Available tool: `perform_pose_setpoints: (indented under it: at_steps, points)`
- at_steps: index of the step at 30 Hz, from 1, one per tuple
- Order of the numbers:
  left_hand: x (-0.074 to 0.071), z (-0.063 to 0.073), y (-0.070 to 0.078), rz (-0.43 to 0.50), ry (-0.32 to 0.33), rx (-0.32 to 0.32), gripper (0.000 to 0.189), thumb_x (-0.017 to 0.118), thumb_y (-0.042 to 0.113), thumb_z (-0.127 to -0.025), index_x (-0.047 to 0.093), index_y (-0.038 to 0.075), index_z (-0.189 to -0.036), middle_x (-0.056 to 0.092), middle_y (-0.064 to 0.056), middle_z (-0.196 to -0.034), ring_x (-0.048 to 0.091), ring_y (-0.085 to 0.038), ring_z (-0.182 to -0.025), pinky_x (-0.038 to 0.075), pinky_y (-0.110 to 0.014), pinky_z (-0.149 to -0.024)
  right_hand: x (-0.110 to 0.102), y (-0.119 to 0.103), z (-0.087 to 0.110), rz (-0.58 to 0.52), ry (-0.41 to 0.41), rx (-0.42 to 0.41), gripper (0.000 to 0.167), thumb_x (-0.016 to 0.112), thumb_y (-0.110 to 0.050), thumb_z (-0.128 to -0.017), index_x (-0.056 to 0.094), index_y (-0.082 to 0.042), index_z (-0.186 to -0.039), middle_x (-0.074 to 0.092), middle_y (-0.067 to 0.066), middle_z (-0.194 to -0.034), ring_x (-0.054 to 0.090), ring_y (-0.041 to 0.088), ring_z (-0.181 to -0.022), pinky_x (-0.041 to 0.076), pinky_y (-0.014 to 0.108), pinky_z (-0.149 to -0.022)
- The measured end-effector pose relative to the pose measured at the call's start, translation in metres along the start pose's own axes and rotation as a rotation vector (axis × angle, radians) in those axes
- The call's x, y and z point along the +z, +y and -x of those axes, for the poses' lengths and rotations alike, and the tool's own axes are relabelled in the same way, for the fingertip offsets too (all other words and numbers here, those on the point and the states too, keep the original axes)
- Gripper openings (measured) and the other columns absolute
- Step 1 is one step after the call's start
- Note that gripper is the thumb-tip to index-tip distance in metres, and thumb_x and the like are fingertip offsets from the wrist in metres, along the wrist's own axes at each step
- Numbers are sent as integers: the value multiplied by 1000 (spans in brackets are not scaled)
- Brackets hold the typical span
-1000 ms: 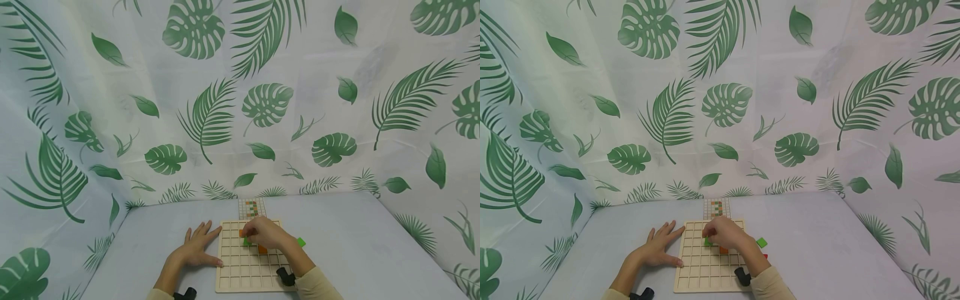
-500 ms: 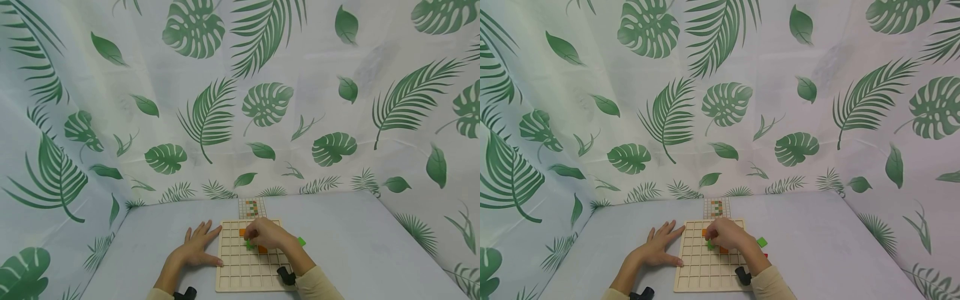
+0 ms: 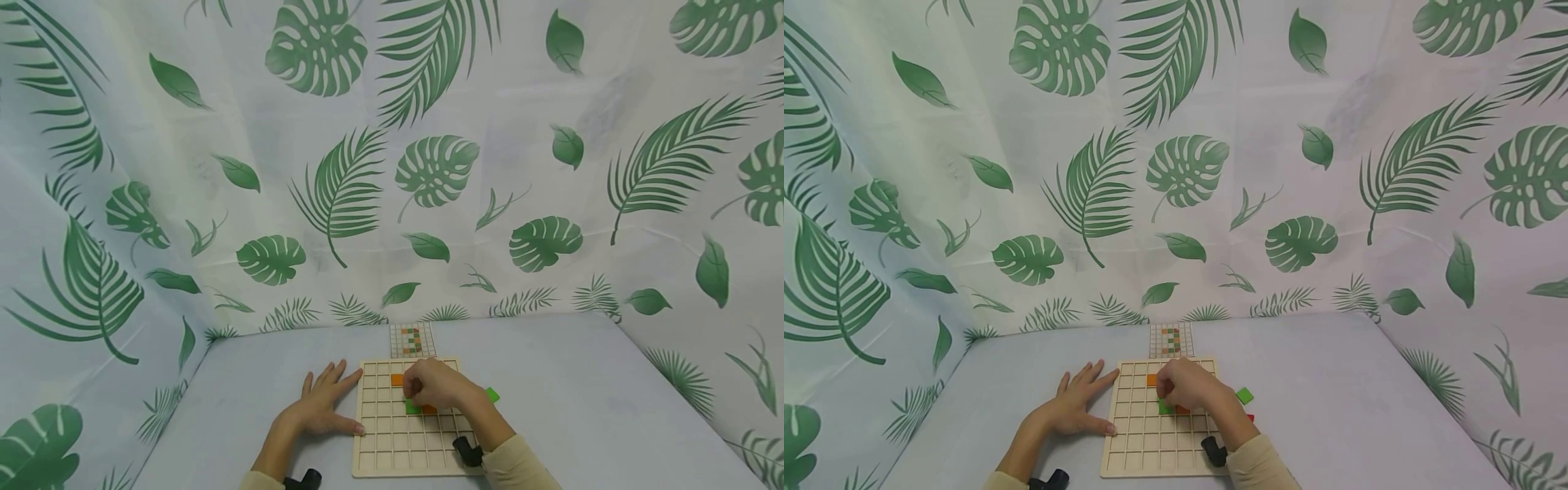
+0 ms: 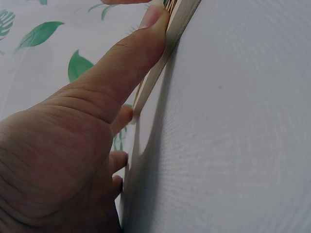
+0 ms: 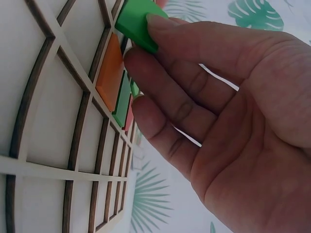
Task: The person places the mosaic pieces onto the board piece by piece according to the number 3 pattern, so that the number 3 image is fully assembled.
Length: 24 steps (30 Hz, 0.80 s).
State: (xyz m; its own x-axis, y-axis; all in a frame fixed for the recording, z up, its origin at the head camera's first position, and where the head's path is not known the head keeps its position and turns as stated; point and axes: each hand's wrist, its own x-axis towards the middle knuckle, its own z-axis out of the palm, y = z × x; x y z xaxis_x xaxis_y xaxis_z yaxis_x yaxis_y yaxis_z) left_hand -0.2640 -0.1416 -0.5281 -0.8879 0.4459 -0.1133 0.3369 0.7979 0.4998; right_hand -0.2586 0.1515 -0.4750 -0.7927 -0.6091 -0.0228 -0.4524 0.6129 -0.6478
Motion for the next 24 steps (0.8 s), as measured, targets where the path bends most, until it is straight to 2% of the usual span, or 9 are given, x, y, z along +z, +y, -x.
perform_pose_setpoints:
  at_steps: [12,24]
  points:
    - [0,1,1,0,9,7,114,85,72,-67,39,29,-162,18,-17,-174,11,-45,-161,-4,-76,-122,0,1,0,28,-20,1,19,82,6,-82,74,-12,-81,70,-4,-76,57,4,-66,51,23,-60]
    - [-1,2,2,7,5,15,114,86,70,-68,39,27,-162,18,-18,-174,10,-45,-161,-4,-76,-122,2,2,1,59,-16,45,24,88,5,-74,77,-13,-84,71,-5,-79,58,4,-71,52,24,-64]
